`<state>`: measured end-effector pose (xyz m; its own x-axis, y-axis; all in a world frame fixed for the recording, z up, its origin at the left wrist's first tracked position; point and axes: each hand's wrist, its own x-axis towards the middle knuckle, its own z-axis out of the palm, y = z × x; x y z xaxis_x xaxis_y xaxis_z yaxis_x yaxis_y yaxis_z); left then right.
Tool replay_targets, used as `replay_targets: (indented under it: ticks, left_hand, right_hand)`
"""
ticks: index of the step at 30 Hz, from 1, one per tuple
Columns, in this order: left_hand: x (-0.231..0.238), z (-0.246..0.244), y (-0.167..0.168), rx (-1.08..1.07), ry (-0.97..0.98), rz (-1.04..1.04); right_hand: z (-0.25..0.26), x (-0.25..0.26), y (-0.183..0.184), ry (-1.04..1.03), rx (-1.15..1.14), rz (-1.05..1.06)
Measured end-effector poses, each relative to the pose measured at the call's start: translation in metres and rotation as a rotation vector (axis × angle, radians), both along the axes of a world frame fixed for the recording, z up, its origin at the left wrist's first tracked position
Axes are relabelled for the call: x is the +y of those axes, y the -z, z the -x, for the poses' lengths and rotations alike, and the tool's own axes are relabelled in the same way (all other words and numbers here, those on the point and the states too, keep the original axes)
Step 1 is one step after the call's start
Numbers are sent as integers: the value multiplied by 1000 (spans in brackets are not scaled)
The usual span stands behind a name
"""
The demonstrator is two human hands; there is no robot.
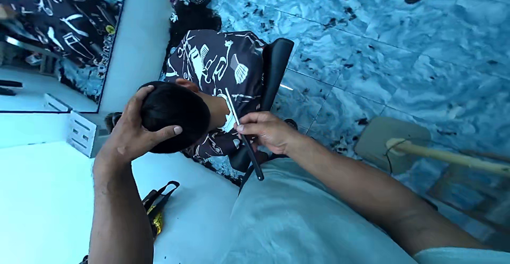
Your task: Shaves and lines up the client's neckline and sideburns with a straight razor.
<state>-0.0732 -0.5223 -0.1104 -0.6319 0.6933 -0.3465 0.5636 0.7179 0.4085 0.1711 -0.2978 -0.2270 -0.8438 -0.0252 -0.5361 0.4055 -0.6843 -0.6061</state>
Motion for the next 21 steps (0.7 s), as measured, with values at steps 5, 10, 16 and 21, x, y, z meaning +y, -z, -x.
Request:
replay_targets:
  ticks: [5,10,16,21]
  left_hand:
    - [5,8,0,-42,-12,19]
    - [4,5,-2,-32,-43,49]
    - [-6,-6,-2,-46,-55,10]
    - [-8,-9,-1,-35,-75,1]
  right_hand:
    - [9,-22,-5,-1,42,75]
    - [9,-23,0,-22,59,91]
    - [14,-22,4,-48,73,150]
    - [14,-22,6,-80,86,128]
